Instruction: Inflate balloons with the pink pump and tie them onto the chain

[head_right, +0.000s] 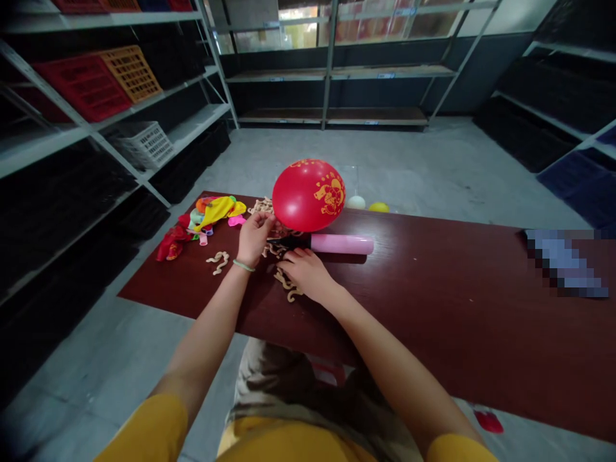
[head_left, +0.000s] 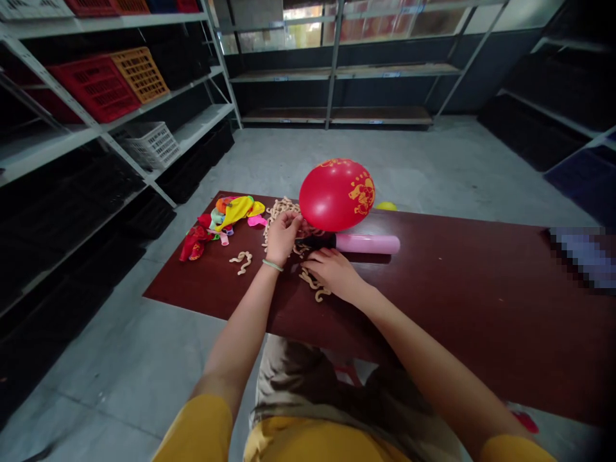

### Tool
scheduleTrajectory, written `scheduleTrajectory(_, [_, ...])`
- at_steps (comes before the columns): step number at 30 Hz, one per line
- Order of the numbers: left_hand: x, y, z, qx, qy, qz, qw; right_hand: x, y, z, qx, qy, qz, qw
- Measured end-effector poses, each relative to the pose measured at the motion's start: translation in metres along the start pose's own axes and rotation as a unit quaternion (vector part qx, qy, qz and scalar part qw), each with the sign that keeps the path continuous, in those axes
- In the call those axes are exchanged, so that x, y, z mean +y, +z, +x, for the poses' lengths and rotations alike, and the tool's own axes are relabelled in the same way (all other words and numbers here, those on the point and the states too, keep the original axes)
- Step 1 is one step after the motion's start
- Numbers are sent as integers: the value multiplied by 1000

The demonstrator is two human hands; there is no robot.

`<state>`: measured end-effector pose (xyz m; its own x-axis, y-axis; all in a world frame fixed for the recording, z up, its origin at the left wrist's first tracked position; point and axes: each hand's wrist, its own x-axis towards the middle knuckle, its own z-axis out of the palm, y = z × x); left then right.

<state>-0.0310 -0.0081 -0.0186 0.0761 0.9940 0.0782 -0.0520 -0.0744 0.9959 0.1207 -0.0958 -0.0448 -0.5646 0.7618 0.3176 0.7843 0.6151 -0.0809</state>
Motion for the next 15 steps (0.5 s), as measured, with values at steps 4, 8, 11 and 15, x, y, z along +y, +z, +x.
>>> scheduleTrajectory(4, [1,1,0,-10,-15,-21,1000,1,-2,-2,6,10,8,1000])
scheduleTrajectory(8, [-3,3,1,-18,-26,-30,999,3,-16,-2,91,46,97,990])
scheduleTrajectory(11, [-7,4,2,-25,-26,-37,999,8,-37,0,171,84,170,967])
scheduleTrajectory(15, [-8,5,1,-40,-27,-40,998,16,-83,9,242,92,178,949])
